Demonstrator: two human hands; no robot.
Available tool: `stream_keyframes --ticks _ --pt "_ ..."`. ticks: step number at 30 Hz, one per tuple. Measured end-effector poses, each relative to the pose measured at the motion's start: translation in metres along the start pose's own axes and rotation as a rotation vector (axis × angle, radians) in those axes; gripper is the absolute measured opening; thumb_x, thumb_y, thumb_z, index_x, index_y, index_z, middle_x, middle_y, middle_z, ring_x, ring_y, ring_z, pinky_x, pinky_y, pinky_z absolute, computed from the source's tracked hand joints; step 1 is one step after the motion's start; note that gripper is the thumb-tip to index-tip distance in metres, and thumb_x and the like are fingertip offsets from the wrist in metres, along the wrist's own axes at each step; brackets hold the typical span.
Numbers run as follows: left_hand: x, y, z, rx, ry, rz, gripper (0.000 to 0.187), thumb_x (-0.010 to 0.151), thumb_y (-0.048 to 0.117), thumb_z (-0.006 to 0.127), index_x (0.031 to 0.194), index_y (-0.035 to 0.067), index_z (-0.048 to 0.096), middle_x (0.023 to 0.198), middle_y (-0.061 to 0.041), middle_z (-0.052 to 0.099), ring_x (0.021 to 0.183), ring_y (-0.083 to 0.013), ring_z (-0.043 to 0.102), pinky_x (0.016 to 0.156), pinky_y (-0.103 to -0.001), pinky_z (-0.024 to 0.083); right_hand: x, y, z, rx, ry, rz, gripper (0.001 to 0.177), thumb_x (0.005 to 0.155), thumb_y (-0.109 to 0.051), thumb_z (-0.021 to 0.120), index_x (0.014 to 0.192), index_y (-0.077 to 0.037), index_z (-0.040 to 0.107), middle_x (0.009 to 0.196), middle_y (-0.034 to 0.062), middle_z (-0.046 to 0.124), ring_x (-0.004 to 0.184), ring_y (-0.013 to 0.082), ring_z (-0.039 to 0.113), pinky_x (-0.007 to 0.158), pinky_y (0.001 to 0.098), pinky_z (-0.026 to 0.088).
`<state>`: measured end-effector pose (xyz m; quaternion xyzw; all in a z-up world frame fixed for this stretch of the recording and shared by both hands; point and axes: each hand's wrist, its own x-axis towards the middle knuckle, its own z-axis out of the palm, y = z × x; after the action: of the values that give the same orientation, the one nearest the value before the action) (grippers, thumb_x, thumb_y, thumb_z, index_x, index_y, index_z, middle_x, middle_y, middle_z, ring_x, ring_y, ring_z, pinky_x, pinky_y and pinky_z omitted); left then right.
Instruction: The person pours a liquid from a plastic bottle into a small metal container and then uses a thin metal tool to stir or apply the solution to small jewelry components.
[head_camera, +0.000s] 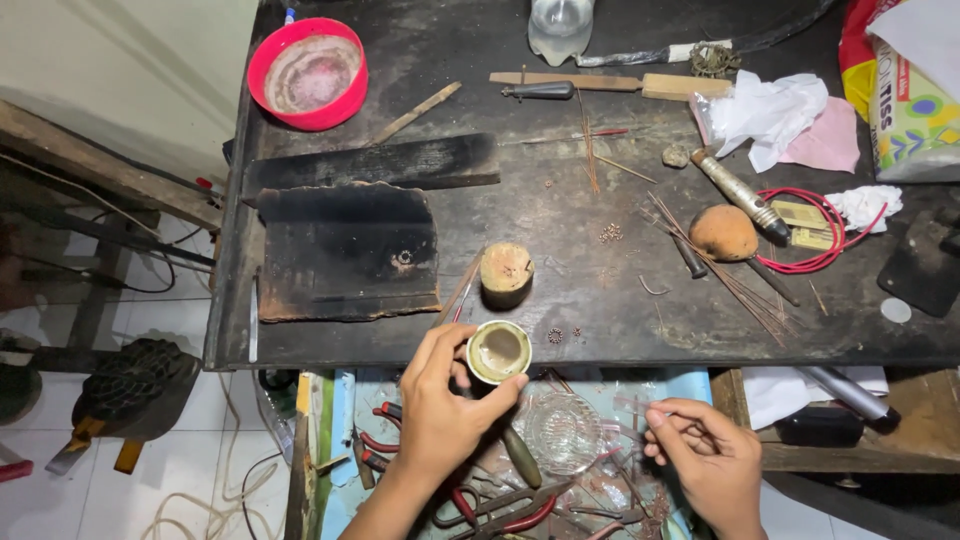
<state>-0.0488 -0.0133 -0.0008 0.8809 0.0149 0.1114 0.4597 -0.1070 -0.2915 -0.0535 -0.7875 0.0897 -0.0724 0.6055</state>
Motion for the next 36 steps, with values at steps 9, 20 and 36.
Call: stream_keyframes --ticks 9,20,36 --pt "0.001 -0.008 0.002 0.191 -0.080 0.167 0.061 0.077 0.039 0.088 0.120 0.002 0.063 0.122 -0.015 0.052 0.114 -0.0323 0.052 0.095 -0.047 0.049 0.027 -0.050 0.011 -0.354 -0.169 -0.277 0.028 0.081 -0.020 0.082 0.109 -0.020 0.078 0.106 -0.0017 0.074 0.061 0.0082 0.056 0.078 0.0218 0.049" --pt "0.001 -0.003 -0.001 0.192 -0.083 0.212 0.060 0.083 0.040 0.082 0.124 0.002 0.060 0.125 -0.019 0.052 0.114 -0.0351 0.051 0.095 -0.046 0.049 0.086 -0.067 0.063 -0.525 -0.454 -0.481 0.061 0.093 -0.030 0.067 0.148 -0.014 0.046 0.135 -0.0012 0.068 0.127 0.0194 0.057 0.106 0.0409 0.029" --pt "0.004 0.004 0.016 0.195 -0.128 0.289 0.063 0.089 0.041 0.077 0.131 -0.002 0.056 0.126 -0.021 0.052 0.118 -0.0381 0.051 0.096 -0.050 0.049 0.083 -0.059 0.058 -0.601 -0.347 -0.488 0.051 0.093 -0.029 0.069 0.141 -0.019 0.056 0.112 -0.0093 0.075 0.114 0.0110 0.063 0.102 0.0366 0.026"
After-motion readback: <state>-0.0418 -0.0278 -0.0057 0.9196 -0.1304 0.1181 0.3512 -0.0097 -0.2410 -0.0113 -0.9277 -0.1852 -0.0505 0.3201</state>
